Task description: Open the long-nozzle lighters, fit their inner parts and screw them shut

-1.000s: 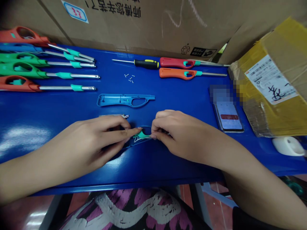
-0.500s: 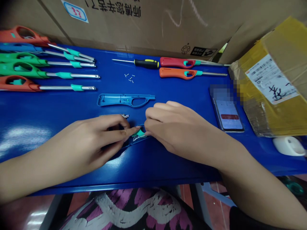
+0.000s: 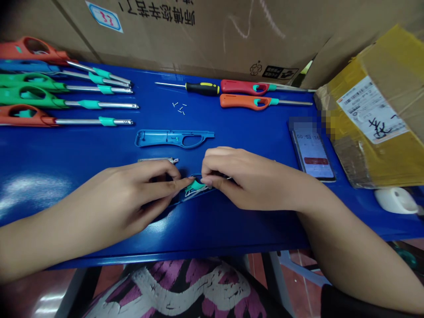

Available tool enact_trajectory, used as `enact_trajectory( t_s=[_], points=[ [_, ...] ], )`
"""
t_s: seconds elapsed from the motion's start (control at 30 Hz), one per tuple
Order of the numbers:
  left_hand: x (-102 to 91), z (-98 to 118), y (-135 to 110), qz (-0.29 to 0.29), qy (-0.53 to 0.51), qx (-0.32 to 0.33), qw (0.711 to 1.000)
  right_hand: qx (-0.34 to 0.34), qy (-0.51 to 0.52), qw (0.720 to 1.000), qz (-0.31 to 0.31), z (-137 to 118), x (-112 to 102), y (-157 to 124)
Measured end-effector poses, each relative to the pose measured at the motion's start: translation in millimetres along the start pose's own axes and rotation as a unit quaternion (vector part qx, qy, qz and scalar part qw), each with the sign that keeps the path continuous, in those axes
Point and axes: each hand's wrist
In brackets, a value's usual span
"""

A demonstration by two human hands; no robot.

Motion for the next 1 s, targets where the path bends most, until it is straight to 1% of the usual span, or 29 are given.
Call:
enact_trajectory(
  t_s=[0.07, 0.23, 0.3, 0.4, 0.5, 0.6, 0.7, 0.87, 1.0],
  points=[
    [-0.3, -0.1, 0.2, 0.001, 0.001, 0.002, 1.000, 0.008, 0.012, 1.000, -0.006, -0.6, -0.9, -0.4],
    [-0.5, -0.5, 0.3, 0.004, 0.004, -0.001, 1.000, 0.015, 0.006, 1.000, 0.005, 0.3, -2.0, -0.8],
    [-0.5, -0.8, 0.0, 0.002, 0.005, -0.002, 1.000, 0.018, -0.003, 1.000, 0.021, 1.2, -2.0, -0.6],
    [-0.7, -1.1, 0.1, 0.004, 0.009, 0.001, 1.000, 0.040, -0.020, 0.998, 0.049, 2.5, -1.9, -0.8],
    [-1.0, -1.0, 0.6, 0.005, 0.010, 0.006, 1.000, 0.048, -0.013, 0.998, 0.033, 3.3, -1.8, -2.2],
    [-1.0, -1.2, 0.5, 0.003, 0.011, 0.007, 1.000, 0.022, -0.014, 1.000, 0.014, 2.6, -1.7, -3.3],
    [-0.7, -2.3, -1.1, 0.009, 0.010, 0.014, 1.000, 0.005, -0.036, 0.999, 0.003, 0.8, -1.4, -4.2],
    [0.1, -3.6, -2.6, 0.017, 0.014, 0.016, 1.000, 0.034, -0.053, 0.998, -0.007, -2.3, -1.2, -7.0],
    [0.0, -2.4, 0.1, 0.014, 0.014, 0.017, 1.000, 0.044, -0.055, 0.998, -0.007, -4.7, -1.8, -8.0]
  ],
)
Point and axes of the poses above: each hand's wrist, its own y-axis towards the middle knuckle, its own x-axis out of the palm, z = x × y, and after that the axes turned 2 degrees about x, right-handed
